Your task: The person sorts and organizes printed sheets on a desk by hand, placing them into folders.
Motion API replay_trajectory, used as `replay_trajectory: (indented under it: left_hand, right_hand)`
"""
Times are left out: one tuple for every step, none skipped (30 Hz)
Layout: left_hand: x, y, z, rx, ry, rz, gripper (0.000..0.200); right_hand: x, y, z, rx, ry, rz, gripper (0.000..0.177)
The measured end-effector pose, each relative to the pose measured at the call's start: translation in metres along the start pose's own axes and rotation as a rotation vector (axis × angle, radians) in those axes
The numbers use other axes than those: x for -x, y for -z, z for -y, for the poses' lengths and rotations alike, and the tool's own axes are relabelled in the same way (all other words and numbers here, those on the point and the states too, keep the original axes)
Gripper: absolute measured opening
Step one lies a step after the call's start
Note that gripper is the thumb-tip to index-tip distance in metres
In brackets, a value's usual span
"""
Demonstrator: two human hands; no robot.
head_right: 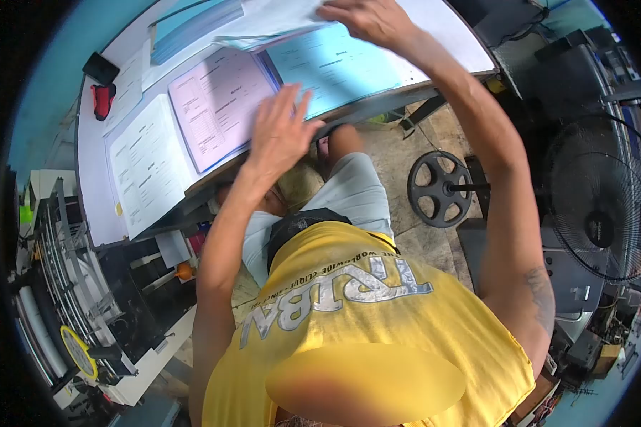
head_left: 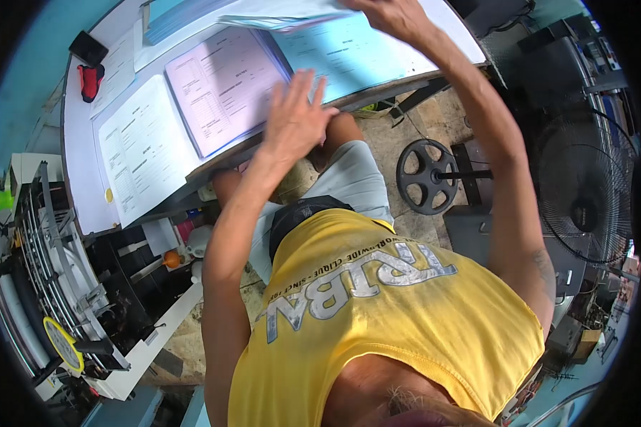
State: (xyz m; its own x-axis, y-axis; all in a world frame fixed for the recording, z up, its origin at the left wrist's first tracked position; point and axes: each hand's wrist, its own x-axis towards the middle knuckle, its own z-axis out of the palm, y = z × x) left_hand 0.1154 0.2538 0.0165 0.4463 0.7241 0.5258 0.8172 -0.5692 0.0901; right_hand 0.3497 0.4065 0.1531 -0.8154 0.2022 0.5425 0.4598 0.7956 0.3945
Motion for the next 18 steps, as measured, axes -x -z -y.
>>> replay_trajectory:
  left_hand:
    - [-0.010,-0.008,-0.014,0.010,-0.065,-0.011,0.057]
    - [-0.017,-0.019,-0.022,-0.028,-0.062,0.017,0.057]
    - [-0.021,-0.034,-0.027,-0.067,-0.060,0.047,0.057]
    - [-0.023,-0.045,-0.029,-0.106,-0.059,0.081,0.057]
    - [-0.021,-0.054,-0.030,-0.142,-0.086,0.071,0.055]
    - [-0.019,-0.060,-0.030,-0.178,-0.114,0.063,0.053]
    - [-0.017,-0.066,-0.030,-0.213,-0.143,0.057,0.052]
    - [-0.017,-0.067,-0.028,-0.164,-0.174,-0.037,0.043]
    - [-0.015,-0.066,-0.027,-0.141,-0.182,-0.038,0.040]
    - [-0.014,-0.065,-0.025,-0.122,-0.189,-0.041,0.037]
    - [-0.015,-0.064,-0.023,-0.107,-0.196,-0.048,0.035]
    - [-0.018,-0.062,-0.021,-0.079,-0.202,-0.133,0.023]
    - [-0.021,-0.060,-0.020,-0.021,-0.170,-0.123,0.018]
    - [-0.023,-0.057,-0.019,0.036,-0.137,-0.115,0.013]
    - [-0.024,-0.056,-0.017,0.094,-0.102,-0.108,0.009]
    - [-0.026,-0.058,-0.016,0.138,-0.062,-0.130,0.008]
    - [-0.027,-0.054,-0.016,0.149,-0.043,-0.116,0.010]
    - [-0.028,-0.049,-0.015,0.159,-0.021,-0.101,0.013]
  right_hand:
    - [0.035,-0.019,-0.001,0.098,-0.032,-0.022,0.028]
    - [0.067,-0.034,0.003,0.087,-0.080,-0.001,0.032]
    - [0.092,-0.047,0.009,0.075,-0.129,0.019,0.037]
    - [0.108,-0.051,0.022,0.040,-0.201,0.089,0.037]
    - [0.124,-0.052,0.039,0.002,-0.275,0.160,0.038]
    - [0.130,-0.053,0.056,-0.015,-0.283,0.208,0.042]
    - [0.138,-0.051,0.072,-0.072,-0.315,0.226,0.045]
    - [0.138,-0.048,0.084,-0.086,-0.333,0.225,0.044]
    - [0.138,-0.045,0.094,-0.103,-0.350,0.223,0.043]
    - [0.138,-0.044,0.098,-0.107,-0.363,0.234,0.041]
    - [0.137,-0.044,0.100,-0.109,-0.374,0.242,0.040]
    - [0.135,-0.042,0.103,-0.110,-0.384,0.249,0.039]
    - [0.134,-0.040,0.106,-0.113,-0.402,0.291,0.037]
    - [0.131,-0.037,0.109,-0.116,-0.419,0.332,0.035]
    - [0.128,-0.033,0.112,-0.118,-0.435,0.375,0.033]
    - [0.124,-0.026,0.113,-0.158,-0.422,0.380,0.032]
    - [0.117,-0.015,0.113,-0.198,-0.408,0.387,0.031]
    - [0.113,-0.011,0.113,-0.240,-0.391,0.395,0.030]
